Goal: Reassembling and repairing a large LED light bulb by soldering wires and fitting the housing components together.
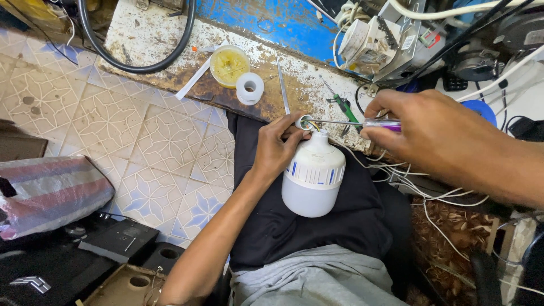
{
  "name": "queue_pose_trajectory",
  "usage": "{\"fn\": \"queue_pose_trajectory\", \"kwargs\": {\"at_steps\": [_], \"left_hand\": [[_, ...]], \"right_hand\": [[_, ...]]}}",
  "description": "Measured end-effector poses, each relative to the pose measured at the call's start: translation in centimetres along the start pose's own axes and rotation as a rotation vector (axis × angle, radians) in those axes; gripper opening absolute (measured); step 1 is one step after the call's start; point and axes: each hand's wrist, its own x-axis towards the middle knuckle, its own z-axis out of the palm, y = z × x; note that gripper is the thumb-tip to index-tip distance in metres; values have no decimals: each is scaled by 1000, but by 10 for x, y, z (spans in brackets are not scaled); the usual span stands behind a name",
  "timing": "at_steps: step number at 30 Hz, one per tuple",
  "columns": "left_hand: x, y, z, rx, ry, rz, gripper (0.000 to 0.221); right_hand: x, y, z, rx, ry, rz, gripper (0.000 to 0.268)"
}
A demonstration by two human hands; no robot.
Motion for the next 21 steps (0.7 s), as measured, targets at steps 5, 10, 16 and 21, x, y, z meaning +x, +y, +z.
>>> {"fn": "queue_pose_trajectory", "kwargs": {"at_steps": [5, 10, 16, 21], "left_hand": [[2, 7, 0, 12, 2, -18, 35], [-1, 6, 4, -32, 50, -89, 36], [-1, 6, 6, -50, 83, -77, 35], [-2, 6, 6, -20, 83, -63, 37]], "right_hand": [[24, 31, 31, -985, 482, -873, 13], [29, 22, 36, -1217, 589, -1180, 31], [21, 14, 34, -1056, 350, -936, 16], [26, 9, 28, -710, 185, -615, 11]]}}
